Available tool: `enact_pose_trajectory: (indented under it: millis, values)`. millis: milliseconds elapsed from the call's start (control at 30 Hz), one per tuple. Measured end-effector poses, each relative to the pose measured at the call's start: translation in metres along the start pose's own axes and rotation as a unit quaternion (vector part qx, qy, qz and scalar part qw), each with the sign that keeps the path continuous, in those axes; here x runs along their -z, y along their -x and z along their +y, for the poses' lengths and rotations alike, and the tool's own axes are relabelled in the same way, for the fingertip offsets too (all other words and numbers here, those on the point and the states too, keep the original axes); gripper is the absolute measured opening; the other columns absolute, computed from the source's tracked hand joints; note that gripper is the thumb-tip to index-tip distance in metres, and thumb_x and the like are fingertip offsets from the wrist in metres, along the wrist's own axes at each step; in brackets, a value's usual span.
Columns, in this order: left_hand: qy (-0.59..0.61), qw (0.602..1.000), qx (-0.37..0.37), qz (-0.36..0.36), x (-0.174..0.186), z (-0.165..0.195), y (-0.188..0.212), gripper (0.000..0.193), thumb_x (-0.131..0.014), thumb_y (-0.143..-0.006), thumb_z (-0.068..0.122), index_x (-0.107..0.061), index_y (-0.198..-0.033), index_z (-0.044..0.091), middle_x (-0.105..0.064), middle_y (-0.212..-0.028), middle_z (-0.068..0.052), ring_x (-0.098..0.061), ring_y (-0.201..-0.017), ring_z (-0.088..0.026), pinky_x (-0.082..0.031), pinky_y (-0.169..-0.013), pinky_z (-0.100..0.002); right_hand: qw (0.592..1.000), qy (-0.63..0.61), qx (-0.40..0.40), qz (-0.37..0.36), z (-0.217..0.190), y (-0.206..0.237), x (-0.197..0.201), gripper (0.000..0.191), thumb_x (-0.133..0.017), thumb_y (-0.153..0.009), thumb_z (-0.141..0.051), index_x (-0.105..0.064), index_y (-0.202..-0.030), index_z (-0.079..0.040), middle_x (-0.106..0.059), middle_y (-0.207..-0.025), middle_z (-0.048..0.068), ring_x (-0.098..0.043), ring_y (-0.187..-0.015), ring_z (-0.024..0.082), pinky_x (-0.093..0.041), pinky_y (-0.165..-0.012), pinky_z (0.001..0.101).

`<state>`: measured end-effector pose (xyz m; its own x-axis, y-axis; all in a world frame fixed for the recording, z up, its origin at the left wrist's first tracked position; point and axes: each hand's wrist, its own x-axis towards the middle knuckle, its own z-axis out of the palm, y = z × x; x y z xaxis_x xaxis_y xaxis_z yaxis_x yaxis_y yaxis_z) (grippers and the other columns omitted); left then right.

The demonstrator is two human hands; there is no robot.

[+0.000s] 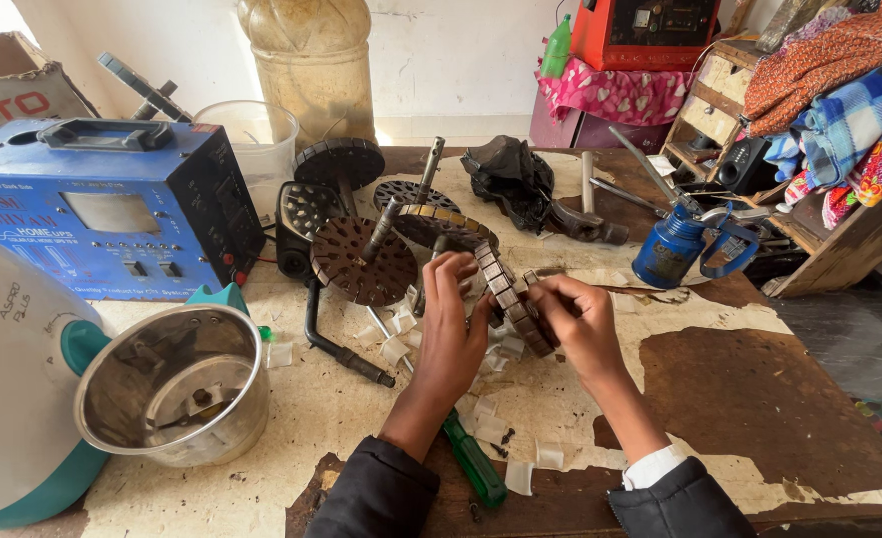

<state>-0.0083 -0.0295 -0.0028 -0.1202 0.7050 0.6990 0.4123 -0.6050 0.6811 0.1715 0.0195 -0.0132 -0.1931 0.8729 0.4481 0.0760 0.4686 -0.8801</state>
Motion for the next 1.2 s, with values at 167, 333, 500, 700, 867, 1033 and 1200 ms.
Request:
enact_pose_trajectory:
  millis: [167, 333, 500, 700, 867, 1033, 1200]
  values:
    - [0.017, 0.999, 0.027, -0.009, 0.001, -0.008, 0.003, 0.024, -0.06, -0.101, 0.013, -0.057, -0.117, -0.003, -0.062, -0.116, -0.015, -0.064, -0.11, -0.028, -0.053, -0.094, -0.041, 0.999, 0.035, 0.021, 0.004, -0.022, 0.008, -0.006, 0.029, -0.068, -0.093, -0.006, -0.072, -0.121, -0.004, -0.075, -0.087, 0.005, -0.067, -0.073, 0.009, -0.053, -0.065, 0.0255]
    - [0.035, 0.998, 0.027, -0.04, 0.004, -0.006, 0.002, 0.048, -0.064, -0.1, 0.035, -0.056, -0.123, -0.006, -0.059, -0.12, -0.017, -0.06, -0.117, -0.03, -0.05, -0.1, -0.042, 0.982, 0.08, 0.169, -0.021, -0.038, 0.008, -0.011, 0.032, -0.063, -0.097, 0.0, -0.068, -0.128, -0.002, -0.071, -0.113, 0.008, -0.07, -0.097, 0.013, -0.057, -0.084, 0.0278]
    - [0.001, 0.999, -0.017, -0.051, 0.006, 0.002, 0.004, 0.065, -0.073, -0.09, 0.04, -0.054, -0.127, -0.009, -0.055, -0.124, -0.019, -0.057, -0.12, -0.032, -0.05, -0.1, -0.044, 0.972, 0.161, 0.169, -0.01, -0.035, 0.01, -0.011, 0.02, -0.063, -0.097, 0.0, -0.068, -0.116, -0.001, -0.071, -0.106, 0.009, -0.071, -0.094, 0.017, -0.057, -0.08, 0.0284]
    - [-0.002, 1.0, -0.019, -0.018, 0.008, 0.001, 0.005, 0.055, -0.066, -0.08, 0.019, -0.056, -0.126, -0.01, -0.06, -0.122, -0.021, -0.06, -0.115, -0.032, -0.051, -0.099, -0.044, 0.922, 0.28, 0.266, 0.021, -0.014, 0.013, -0.025, 0.01, -0.054, -0.1, 0.0, -0.061, -0.108, 0.002, -0.067, -0.096, 0.011, -0.07, -0.085, 0.019, -0.057, -0.066, 0.0276]
    - [-0.014, 0.999, 0.035, -0.028, 0.006, 0.003, 0.003, 0.053, -0.064, -0.079, 0.016, -0.055, -0.124, -0.01, -0.062, -0.111, -0.021, -0.064, -0.103, -0.03, -0.052, -0.091, -0.044, 0.912, 0.313, 0.168, 0.203, -0.011, 0.01, -0.014, 0.012, -0.051, -0.11, -0.007, -0.059, -0.104, 0.001, -0.063, -0.086, 0.011, -0.063, -0.065, 0.019, -0.05, -0.054, 0.032]
    - [0.071, 0.993, 0.08, -0.051, 0.008, 0.006, 0.002, 0.048, -0.06, -0.082, 0.015, -0.054, -0.124, -0.007, -0.065, -0.108, -0.018, -0.069, -0.1, -0.025, -0.055, -0.092, -0.041, 0.909, 0.319, 0.203, 0.176, -0.024, 0.01, -0.018, 0.031, -0.054, -0.104, -0.015, -0.055, -0.127, 0.005, -0.058, -0.115, 0.02, -0.066, -0.083, 0.021, -0.055, -0.063, 0.0316]
    - [0.18, 0.98, 0.081, -0.036, 0.006, 0.002, 0.002, 0.069, -0.06, -0.081, 0.013, -0.036, -0.142, -0.008, -0.056, -0.13, -0.018, -0.06, -0.12, -0.025, -0.047, -0.106, -0.04, 0.885, 0.347, 0.293, 0.101, -0.034, 0.009, -0.024, 0.04, -0.049, -0.107, -0.011, -0.053, -0.143, 0.004, -0.056, -0.136, 0.021, -0.058, -0.127, 0.033, -0.049, -0.106, 0.0443]
